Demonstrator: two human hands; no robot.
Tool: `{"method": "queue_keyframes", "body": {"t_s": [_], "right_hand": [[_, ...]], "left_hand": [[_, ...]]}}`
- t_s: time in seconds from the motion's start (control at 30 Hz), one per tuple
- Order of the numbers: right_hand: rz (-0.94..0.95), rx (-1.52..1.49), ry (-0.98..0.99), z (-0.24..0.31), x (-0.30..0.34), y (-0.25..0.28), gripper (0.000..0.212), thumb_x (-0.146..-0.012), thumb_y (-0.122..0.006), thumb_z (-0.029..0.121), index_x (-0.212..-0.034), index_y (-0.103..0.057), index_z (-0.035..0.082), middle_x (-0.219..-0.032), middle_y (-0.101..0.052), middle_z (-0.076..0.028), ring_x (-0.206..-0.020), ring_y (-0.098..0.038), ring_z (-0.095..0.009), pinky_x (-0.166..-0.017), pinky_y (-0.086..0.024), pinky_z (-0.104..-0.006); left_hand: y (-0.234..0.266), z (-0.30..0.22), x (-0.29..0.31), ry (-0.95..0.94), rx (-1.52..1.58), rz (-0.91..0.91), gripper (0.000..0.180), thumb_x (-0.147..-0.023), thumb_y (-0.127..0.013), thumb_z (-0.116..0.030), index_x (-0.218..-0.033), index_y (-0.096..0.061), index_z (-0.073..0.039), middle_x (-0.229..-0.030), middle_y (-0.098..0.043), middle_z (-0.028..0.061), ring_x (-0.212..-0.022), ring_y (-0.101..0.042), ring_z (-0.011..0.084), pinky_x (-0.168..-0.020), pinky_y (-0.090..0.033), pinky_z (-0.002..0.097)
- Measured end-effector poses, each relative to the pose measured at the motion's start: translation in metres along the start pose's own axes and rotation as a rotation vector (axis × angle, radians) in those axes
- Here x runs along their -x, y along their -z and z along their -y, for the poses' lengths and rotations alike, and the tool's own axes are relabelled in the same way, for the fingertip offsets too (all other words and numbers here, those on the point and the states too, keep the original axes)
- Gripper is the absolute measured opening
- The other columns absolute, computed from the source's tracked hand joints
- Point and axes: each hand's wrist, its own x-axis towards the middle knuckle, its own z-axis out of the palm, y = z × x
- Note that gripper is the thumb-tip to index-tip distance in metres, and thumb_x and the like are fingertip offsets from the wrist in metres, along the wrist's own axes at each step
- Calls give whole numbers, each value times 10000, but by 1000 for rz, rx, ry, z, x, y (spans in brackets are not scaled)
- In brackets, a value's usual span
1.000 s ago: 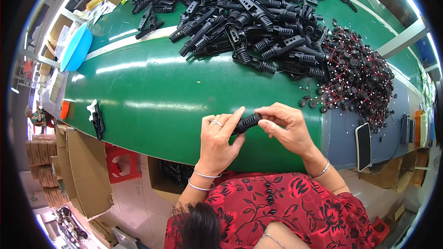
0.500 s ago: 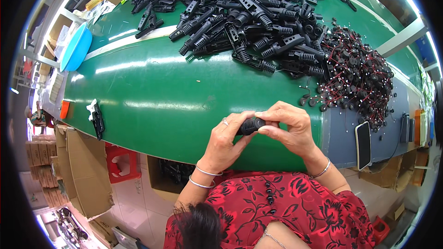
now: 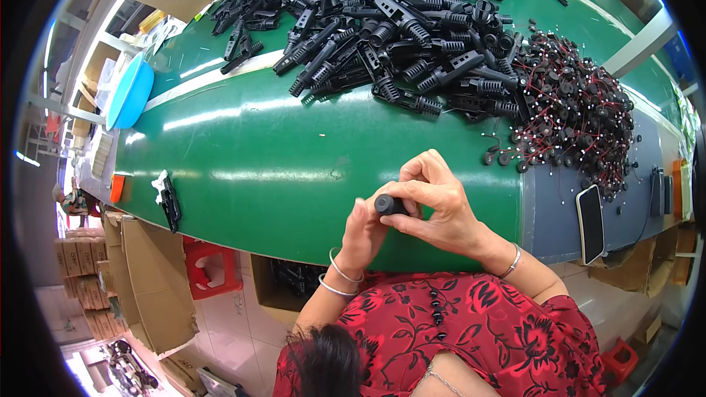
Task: Assemble small black plastic components by hand on an industrial workbench.
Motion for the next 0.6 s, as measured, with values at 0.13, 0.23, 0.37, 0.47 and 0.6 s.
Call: {"method": "queue_keyframes", "body": {"t_s": [0.13,0.23,0.37,0.47,0.6], "right_hand": [[-19,75,19,1,0,-7,306,-714,-917,84,-985,-775,72,-970,-573,-63,-920,-537,-265,-803,-471,-396],[-23,62,18,-1,-1,-9,285,-721,-917,94,-952,-755,55,-965,-568,-66,-915,-538,-266,-807,-467,-400],[-34,60,19,-2,0,-11,272,-728,-912,97,-944,-751,56,-968,-569,-69,-915,-538,-267,-815,-465,-403],[-36,36,12,-2,1,-11,267,-733,-910,100,-945,-753,55,-969,-568,-70,-916,-538,-267,-814,-465,-401],[-27,17,-21,-7,2,-8,282,-723,-913,96,-950,-751,47,-974,-571,-72,-920,-542,-269,-815,-463,-404]], "left_hand": [[-2,5,-3,96,50,-137,475,-1072,-495,-448,-1064,-675,-8,-973,-558,33,-950,-544,173,-908,-459,329],[4,14,-4,85,147,-107,426,-1065,-514,-431,-967,-634,-34,-952,-523,23,-918,-504,167,-882,-453,337],[-1,11,-3,113,190,-155,399,-1066,-522,-430,-935,-583,-57,-943,-497,18,-927,-482,162,-882,-445,341],[-2,12,-2,127,197,-168,426,-1089,-502,-454,-955,-581,-57,-951,-504,23,-952,-492,167,-905,-453,349],[-12,0,-6,233,426,-273,473,-1127,-450,-479,-969,-583,-54,-978,-552,43,-978,-532,186,-942,-474,372]]}}
